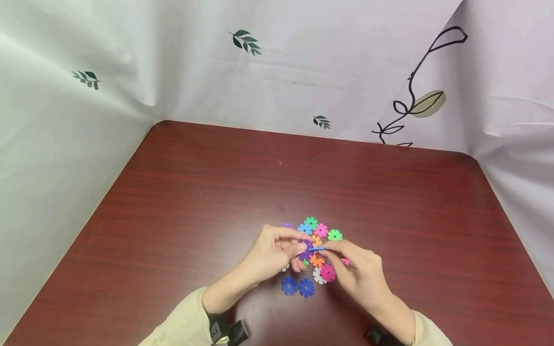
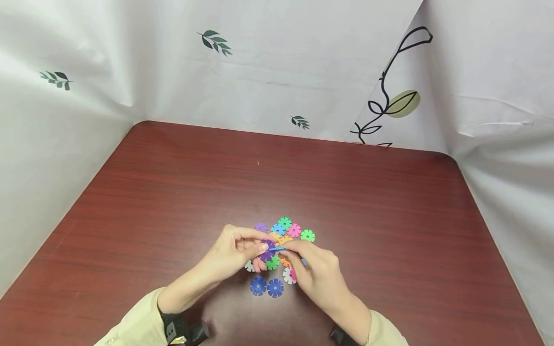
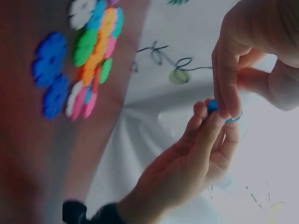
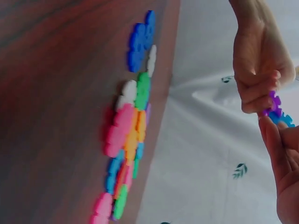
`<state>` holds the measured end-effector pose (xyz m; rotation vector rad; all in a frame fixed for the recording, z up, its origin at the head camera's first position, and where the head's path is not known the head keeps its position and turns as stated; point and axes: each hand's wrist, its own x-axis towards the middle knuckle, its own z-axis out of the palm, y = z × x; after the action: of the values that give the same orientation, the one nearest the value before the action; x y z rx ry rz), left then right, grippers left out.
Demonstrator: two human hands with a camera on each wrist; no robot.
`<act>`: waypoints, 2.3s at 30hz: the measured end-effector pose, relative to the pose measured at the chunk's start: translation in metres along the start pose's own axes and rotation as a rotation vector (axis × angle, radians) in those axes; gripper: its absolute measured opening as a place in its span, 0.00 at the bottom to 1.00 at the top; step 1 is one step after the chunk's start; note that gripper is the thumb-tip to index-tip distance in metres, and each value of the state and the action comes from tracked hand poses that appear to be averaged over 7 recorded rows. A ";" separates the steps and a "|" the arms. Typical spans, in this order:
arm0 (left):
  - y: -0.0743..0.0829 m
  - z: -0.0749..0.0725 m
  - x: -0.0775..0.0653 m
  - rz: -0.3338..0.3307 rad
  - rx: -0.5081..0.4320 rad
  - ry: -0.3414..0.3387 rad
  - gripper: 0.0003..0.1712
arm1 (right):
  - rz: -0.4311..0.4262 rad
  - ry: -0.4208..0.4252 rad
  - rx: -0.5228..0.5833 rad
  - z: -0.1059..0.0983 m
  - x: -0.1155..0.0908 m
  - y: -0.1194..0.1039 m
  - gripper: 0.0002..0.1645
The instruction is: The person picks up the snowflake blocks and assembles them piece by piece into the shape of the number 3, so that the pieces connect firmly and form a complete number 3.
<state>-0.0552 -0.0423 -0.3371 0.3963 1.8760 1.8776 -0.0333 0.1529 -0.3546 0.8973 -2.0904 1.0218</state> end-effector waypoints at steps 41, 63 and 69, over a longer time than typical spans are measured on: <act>-0.023 -0.022 0.004 0.292 0.247 -0.036 0.09 | 0.793 -0.546 0.529 -0.011 0.001 0.017 0.13; -0.029 0.000 0.009 0.496 0.204 0.129 0.05 | 0.765 -0.199 0.585 0.001 -0.003 -0.007 0.14; -0.025 0.001 0.007 0.525 0.326 0.177 0.08 | 0.752 -0.192 0.586 0.004 -0.001 -0.008 0.14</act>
<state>-0.0581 -0.0382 -0.3627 0.9336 2.3825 1.9658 -0.0277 0.1465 -0.3539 0.4482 -2.3864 2.0824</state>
